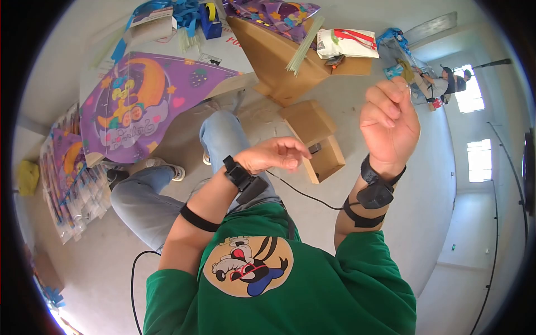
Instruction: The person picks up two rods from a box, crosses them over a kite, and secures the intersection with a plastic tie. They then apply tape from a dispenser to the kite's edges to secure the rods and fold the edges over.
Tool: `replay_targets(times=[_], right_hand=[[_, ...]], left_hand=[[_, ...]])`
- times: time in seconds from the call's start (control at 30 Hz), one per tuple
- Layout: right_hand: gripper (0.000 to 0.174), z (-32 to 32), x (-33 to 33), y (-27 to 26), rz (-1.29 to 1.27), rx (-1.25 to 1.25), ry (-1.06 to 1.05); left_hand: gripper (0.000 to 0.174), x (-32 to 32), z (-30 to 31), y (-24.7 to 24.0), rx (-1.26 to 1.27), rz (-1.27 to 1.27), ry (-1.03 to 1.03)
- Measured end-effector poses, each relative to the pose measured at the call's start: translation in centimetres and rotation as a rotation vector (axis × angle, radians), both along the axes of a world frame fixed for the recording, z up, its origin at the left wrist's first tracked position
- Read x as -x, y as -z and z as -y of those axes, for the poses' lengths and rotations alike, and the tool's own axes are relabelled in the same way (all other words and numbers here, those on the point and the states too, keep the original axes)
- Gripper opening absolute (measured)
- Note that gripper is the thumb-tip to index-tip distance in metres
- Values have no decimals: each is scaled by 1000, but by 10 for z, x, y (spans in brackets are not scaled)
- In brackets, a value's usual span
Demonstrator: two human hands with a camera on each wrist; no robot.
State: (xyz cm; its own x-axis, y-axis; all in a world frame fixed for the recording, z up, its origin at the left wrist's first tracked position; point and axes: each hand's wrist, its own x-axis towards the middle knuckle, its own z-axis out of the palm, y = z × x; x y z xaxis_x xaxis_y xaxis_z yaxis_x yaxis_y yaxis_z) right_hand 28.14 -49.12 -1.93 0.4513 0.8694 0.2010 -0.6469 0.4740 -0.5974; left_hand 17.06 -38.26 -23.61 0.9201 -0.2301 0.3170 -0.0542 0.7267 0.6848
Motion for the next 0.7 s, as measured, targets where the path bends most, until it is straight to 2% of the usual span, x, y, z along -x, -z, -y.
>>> replay_targets(times=[0.13, 0.2, 0.4, 0.57, 0.63, 0.7], right_hand=[[7, 6, -5, -2, 14, -52, -22], [7, 9, -6, -6, -6, -58, -21], [4, 10, -11, -11, -28, -95, -11], [9, 7, -12, -11, 25, -74, -9], [9, 7, -13, -10, 22, -82, -12], [9, 7, -14, -9, 15, -95, -20]], left_hand=[[36, 24, -22, 8, -34, -99, -26], [28, 36, -30, 7, -67, -165, -114], [21, 72, -56, 5, -166, -265, -250], [17, 100, -82, 15, -186, -289, -322], [11, 111, -89, 15, -251, -401, -428], [7, 120, -96, 17, -271, -405, -471]])
